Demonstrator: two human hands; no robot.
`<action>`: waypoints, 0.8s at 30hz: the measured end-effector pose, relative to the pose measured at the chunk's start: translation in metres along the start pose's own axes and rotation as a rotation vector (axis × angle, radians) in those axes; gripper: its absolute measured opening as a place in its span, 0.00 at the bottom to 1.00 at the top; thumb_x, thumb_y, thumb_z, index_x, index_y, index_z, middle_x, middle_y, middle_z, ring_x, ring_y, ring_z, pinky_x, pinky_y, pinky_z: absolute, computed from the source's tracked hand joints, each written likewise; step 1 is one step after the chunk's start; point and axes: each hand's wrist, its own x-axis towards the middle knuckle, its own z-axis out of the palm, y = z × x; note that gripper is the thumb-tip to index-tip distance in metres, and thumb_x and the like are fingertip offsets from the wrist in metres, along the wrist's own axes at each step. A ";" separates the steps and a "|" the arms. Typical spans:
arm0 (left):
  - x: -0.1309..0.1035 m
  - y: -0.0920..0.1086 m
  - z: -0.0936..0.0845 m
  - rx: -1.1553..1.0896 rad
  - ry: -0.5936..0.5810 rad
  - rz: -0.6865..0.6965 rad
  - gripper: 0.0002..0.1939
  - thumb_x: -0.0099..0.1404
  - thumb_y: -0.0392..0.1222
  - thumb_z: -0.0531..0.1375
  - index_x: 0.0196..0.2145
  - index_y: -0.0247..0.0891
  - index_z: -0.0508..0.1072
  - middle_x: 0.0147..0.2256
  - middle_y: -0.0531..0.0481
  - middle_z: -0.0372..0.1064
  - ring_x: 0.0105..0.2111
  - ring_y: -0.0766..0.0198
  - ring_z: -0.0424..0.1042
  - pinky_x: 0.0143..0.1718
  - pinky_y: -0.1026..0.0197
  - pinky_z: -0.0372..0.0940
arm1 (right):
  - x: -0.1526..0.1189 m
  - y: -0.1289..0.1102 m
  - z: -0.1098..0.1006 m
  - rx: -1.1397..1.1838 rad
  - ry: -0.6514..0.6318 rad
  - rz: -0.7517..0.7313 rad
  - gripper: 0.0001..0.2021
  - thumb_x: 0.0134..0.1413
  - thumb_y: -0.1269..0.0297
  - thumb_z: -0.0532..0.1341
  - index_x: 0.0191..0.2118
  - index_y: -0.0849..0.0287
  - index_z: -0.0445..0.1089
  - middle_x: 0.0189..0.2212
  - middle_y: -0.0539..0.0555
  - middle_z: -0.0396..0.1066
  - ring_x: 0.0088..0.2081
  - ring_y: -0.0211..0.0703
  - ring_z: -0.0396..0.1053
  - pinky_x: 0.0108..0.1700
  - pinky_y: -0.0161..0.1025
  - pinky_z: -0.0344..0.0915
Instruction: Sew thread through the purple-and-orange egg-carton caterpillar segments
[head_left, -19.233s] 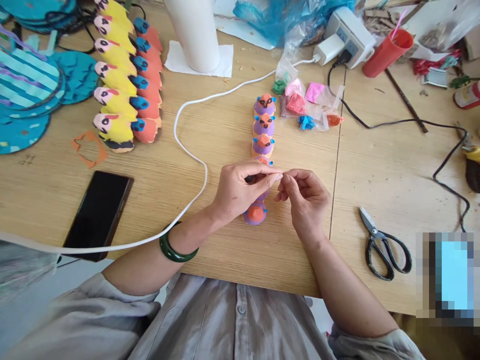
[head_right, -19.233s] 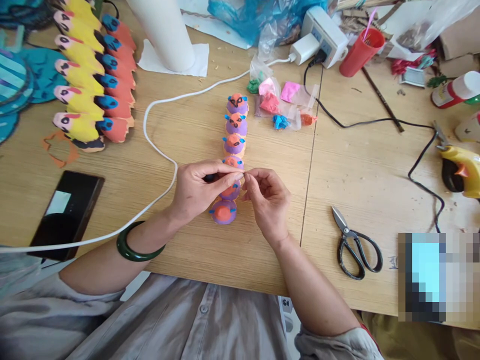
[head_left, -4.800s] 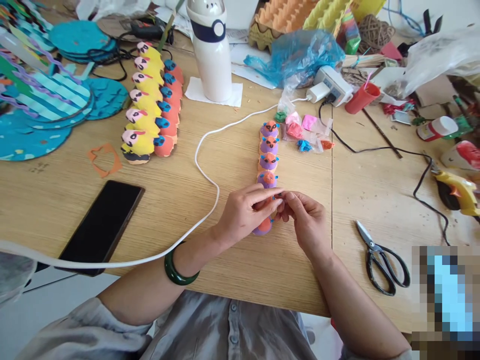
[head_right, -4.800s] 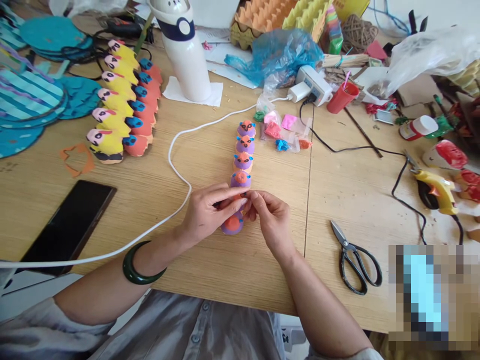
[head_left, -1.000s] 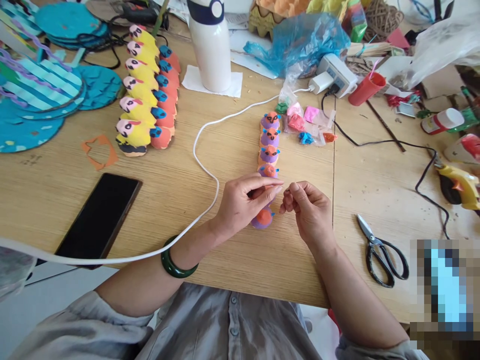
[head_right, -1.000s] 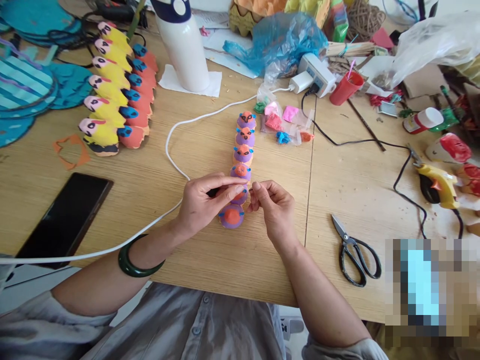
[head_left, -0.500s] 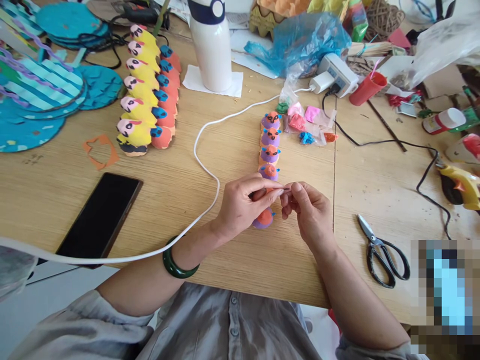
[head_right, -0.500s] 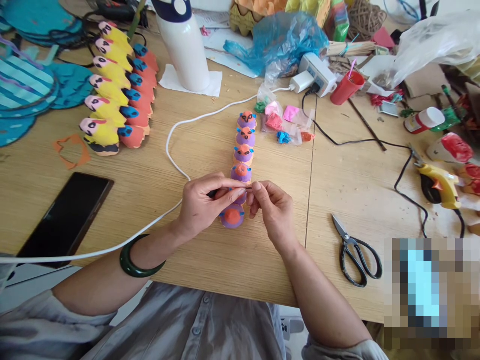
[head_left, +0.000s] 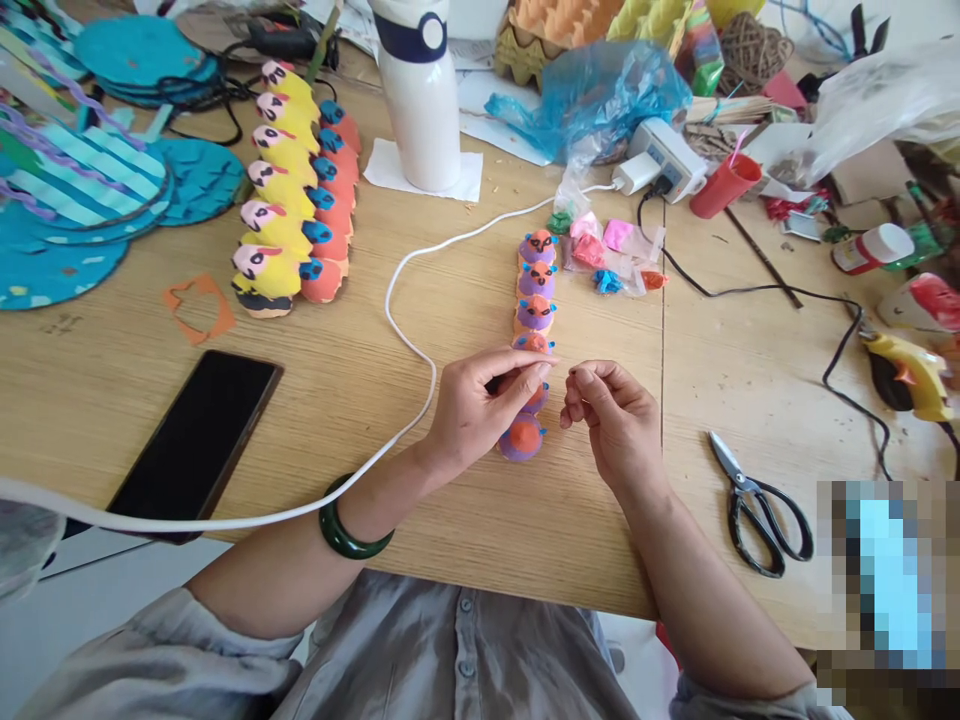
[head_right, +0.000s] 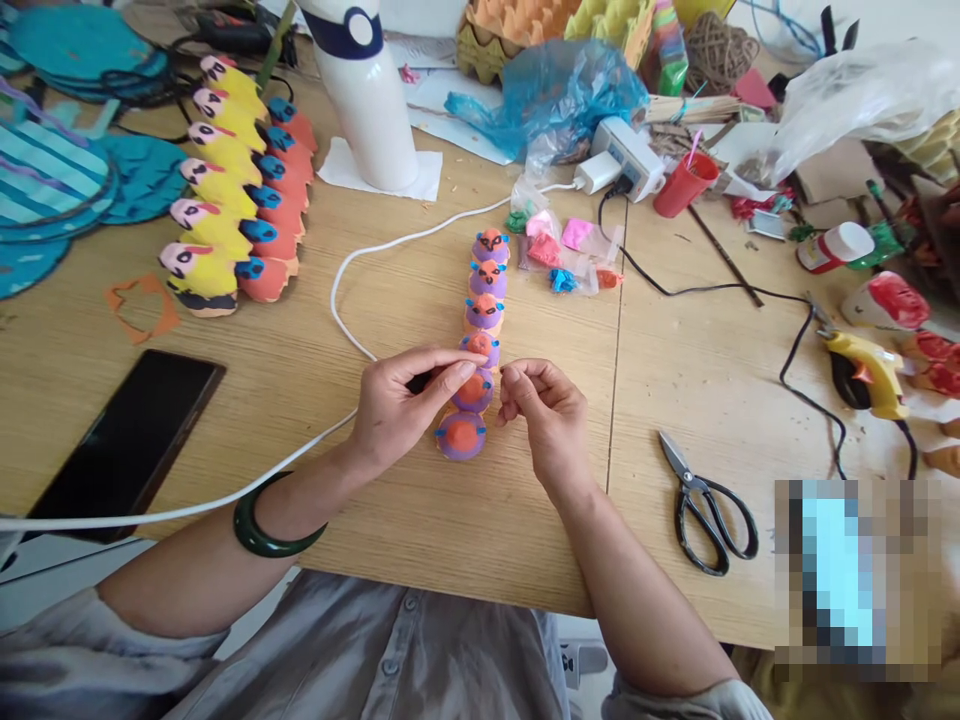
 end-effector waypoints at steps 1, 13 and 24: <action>0.000 0.000 0.000 0.004 -0.003 -0.002 0.10 0.69 0.45 0.64 0.38 0.38 0.84 0.36 0.47 0.83 0.37 0.62 0.79 0.36 0.64 0.71 | 0.000 0.000 0.000 -0.002 0.000 0.002 0.16 0.55 0.49 0.71 0.28 0.56 0.74 0.19 0.44 0.66 0.19 0.32 0.61 0.23 0.32 0.66; -0.001 -0.001 0.001 -0.012 -0.042 -0.013 0.10 0.68 0.44 0.66 0.42 0.38 0.84 0.36 0.47 0.82 0.37 0.63 0.79 0.35 0.65 0.70 | 0.000 0.000 0.001 0.042 0.023 0.017 0.15 0.52 0.51 0.73 0.28 0.57 0.74 0.20 0.45 0.68 0.20 0.31 0.62 0.23 0.32 0.67; -0.001 -0.006 0.003 0.009 -0.045 0.078 0.05 0.66 0.39 0.67 0.38 0.38 0.85 0.26 0.53 0.77 0.25 0.71 0.68 0.28 0.68 0.62 | -0.003 0.001 0.003 0.049 -0.093 0.071 0.16 0.56 0.49 0.70 0.30 0.57 0.75 0.21 0.45 0.69 0.21 0.32 0.66 0.26 0.33 0.69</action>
